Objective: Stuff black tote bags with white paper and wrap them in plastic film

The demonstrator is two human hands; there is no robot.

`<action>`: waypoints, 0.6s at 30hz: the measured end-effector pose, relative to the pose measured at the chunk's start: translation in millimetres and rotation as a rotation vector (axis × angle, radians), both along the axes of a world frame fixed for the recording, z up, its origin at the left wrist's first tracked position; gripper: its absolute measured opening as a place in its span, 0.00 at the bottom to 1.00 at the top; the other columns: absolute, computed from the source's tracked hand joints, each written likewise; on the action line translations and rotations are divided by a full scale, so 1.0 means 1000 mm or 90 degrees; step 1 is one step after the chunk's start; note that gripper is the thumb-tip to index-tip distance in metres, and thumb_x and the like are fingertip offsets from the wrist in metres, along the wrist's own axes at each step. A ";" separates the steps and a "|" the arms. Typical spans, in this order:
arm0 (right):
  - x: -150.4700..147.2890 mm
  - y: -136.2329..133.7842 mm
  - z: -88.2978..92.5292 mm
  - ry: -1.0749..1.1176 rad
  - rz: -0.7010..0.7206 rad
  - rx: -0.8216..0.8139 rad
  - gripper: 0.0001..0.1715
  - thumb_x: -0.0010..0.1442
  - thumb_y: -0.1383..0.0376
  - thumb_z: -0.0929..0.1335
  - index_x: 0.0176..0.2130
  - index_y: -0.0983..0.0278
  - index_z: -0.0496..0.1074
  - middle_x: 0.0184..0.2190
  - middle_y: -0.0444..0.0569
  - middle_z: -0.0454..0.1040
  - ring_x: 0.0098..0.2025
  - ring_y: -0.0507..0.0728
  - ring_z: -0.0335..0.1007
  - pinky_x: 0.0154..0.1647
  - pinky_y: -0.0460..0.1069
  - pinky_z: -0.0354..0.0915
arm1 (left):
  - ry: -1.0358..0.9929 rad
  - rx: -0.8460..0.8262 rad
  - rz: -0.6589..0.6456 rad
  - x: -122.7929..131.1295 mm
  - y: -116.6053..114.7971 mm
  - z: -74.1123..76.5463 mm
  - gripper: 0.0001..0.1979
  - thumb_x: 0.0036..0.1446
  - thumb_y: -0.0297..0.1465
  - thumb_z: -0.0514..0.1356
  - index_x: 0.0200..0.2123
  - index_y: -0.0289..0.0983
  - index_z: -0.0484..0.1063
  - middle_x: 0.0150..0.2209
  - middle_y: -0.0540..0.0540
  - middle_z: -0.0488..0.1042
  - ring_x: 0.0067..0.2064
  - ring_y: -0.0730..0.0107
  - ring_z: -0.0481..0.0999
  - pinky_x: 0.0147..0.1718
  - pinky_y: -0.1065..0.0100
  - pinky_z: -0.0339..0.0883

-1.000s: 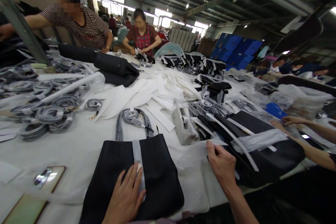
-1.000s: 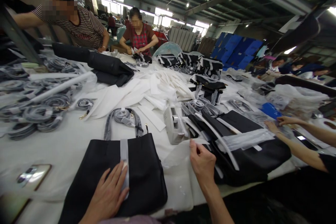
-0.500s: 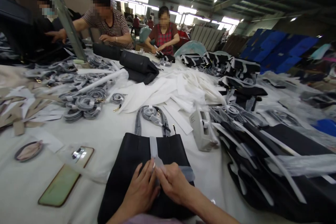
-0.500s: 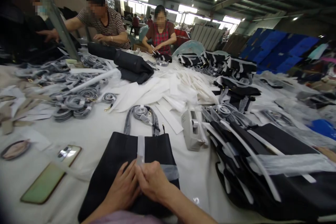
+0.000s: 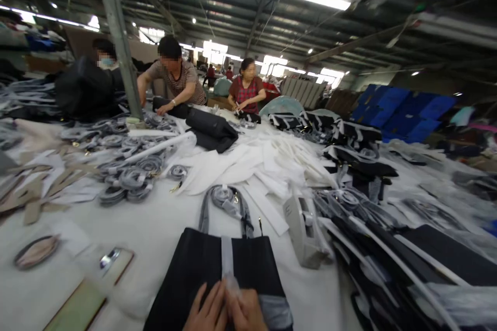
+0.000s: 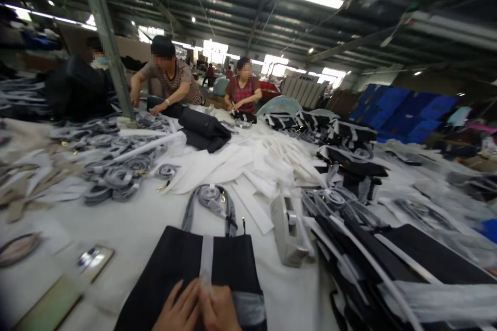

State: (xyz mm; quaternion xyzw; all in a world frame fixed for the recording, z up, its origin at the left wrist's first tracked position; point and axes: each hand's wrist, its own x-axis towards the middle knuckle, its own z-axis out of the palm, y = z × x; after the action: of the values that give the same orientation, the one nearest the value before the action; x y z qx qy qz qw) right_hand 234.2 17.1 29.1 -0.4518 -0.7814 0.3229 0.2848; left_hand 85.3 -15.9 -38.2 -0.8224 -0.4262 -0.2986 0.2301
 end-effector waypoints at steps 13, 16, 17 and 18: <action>-0.005 -0.004 -0.001 -0.064 -0.002 0.032 0.33 0.70 0.53 0.51 0.21 0.63 0.62 0.17 0.42 0.62 0.19 0.49 0.58 0.23 0.45 0.52 | -0.032 -0.209 -0.069 -0.020 -0.027 0.048 0.20 0.63 0.36 0.54 0.57 0.37 0.66 0.57 0.48 0.70 0.57 0.64 0.65 0.63 0.57 0.37; -0.008 -0.008 -0.008 -0.135 0.035 0.094 0.32 0.71 0.56 0.49 0.23 0.63 0.65 0.19 0.44 0.67 0.22 0.50 0.61 0.26 0.46 0.52 | -0.074 -0.275 -0.083 -0.020 -0.029 0.045 0.22 0.62 0.32 0.55 0.59 0.37 0.64 0.54 0.47 0.72 0.57 0.63 0.65 0.63 0.56 0.43; -0.010 -0.008 -0.011 -0.149 0.046 0.106 0.33 0.71 0.56 0.49 0.24 0.63 0.66 0.19 0.45 0.68 0.22 0.50 0.62 0.27 0.46 0.51 | -0.099 -0.300 -0.094 -0.021 -0.030 0.044 0.22 0.61 0.30 0.55 0.59 0.37 0.63 0.53 0.46 0.73 0.58 0.63 0.66 0.62 0.56 0.46; -0.011 -0.009 -0.013 -0.155 0.053 0.110 0.32 0.71 0.57 0.49 0.24 0.63 0.66 0.20 0.46 0.68 0.23 0.51 0.63 0.27 0.47 0.51 | -0.133 -0.325 -0.109 -0.022 -0.030 0.045 0.22 0.61 0.28 0.54 0.59 0.38 0.63 0.53 0.45 0.73 0.58 0.62 0.66 0.61 0.57 0.50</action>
State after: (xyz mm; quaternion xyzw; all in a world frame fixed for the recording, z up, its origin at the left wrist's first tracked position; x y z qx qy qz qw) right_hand 223.4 8.4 16.5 -0.4288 -0.8529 0.2088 0.2122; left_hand 63.5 -45.9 6.4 -0.8514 -0.4380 -0.2833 -0.0558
